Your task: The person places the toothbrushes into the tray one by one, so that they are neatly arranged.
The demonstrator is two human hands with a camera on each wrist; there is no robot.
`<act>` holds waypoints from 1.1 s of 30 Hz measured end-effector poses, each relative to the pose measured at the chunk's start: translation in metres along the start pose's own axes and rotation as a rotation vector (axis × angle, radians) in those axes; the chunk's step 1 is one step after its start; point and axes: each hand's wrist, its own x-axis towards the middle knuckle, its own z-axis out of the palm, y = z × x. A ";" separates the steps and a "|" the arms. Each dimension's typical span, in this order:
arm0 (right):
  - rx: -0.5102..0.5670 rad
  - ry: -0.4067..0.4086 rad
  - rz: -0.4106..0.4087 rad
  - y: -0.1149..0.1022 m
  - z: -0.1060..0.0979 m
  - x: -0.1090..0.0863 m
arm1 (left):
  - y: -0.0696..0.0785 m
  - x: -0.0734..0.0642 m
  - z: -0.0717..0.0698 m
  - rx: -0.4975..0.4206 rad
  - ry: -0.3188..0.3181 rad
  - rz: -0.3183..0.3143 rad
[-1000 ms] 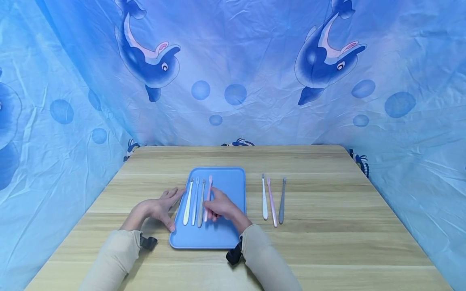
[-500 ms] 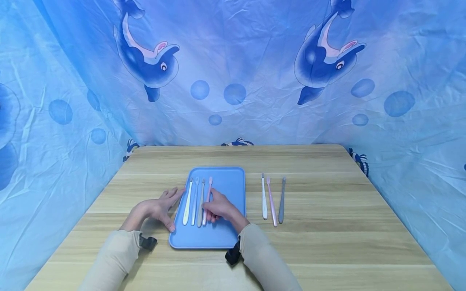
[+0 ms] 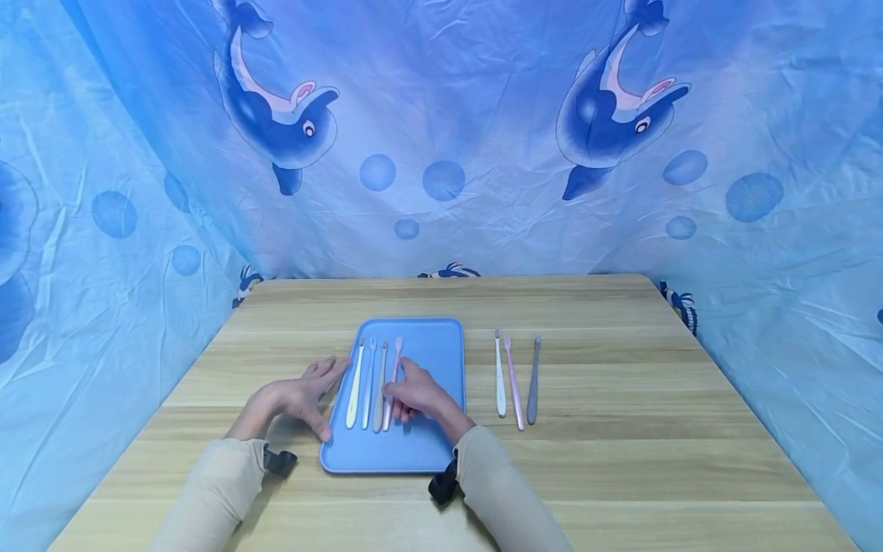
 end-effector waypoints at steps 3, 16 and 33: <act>-0.016 0.023 -0.001 -0.003 -0.003 -0.004 | 0.000 0.000 0.000 0.000 0.001 0.001; -0.038 0.045 -0.052 -0.018 -0.029 -0.025 | 0.000 -0.001 0.001 -0.001 0.006 0.009; -0.026 0.093 -0.114 -0.022 -0.075 -0.057 | 0.000 -0.001 0.003 -0.024 0.007 -0.018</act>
